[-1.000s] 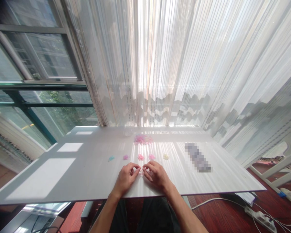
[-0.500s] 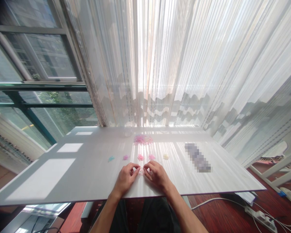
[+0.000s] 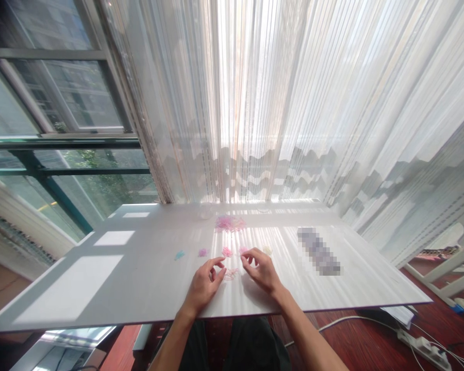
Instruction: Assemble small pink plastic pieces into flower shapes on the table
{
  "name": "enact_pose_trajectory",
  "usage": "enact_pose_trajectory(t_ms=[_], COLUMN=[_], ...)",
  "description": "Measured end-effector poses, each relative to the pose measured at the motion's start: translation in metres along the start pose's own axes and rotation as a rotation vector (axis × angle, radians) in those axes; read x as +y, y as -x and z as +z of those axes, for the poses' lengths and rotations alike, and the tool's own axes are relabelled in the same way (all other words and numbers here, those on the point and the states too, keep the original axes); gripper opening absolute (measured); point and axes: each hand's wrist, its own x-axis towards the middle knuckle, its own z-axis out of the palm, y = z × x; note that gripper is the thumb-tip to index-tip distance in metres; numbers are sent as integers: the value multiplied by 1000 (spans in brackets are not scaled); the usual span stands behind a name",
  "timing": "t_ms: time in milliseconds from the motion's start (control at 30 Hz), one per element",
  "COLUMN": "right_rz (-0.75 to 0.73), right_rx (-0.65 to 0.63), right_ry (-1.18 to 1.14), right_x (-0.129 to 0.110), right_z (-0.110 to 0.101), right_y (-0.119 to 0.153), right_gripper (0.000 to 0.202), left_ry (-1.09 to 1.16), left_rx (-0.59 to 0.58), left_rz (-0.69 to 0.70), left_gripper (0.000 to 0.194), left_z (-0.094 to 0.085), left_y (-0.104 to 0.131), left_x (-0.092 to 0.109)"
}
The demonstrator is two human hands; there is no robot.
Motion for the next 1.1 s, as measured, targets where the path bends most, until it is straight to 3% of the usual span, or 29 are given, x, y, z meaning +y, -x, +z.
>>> enact_pose_trajectory(t_ms=[200, 367, 800, 1100], right_rz=[171, 286, 279, 262], right_rx=[90, 153, 125, 222], right_ry=[108, 197, 307, 286], right_x=[47, 77, 81, 77], right_z=[-43, -51, -47, -49], right_y=[-8, 1, 8, 7], right_gripper=[25, 30, 26, 29], left_ry=[10, -6, -70, -91], left_rx=[11, 0, 2, -11], left_rz=[-9, -12, 16, 25], left_gripper=[27, 25, 21, 21], left_z=[1, 0, 0, -1], left_y=[1, 1, 1, 0], left_x=[-1, 1, 1, 1])
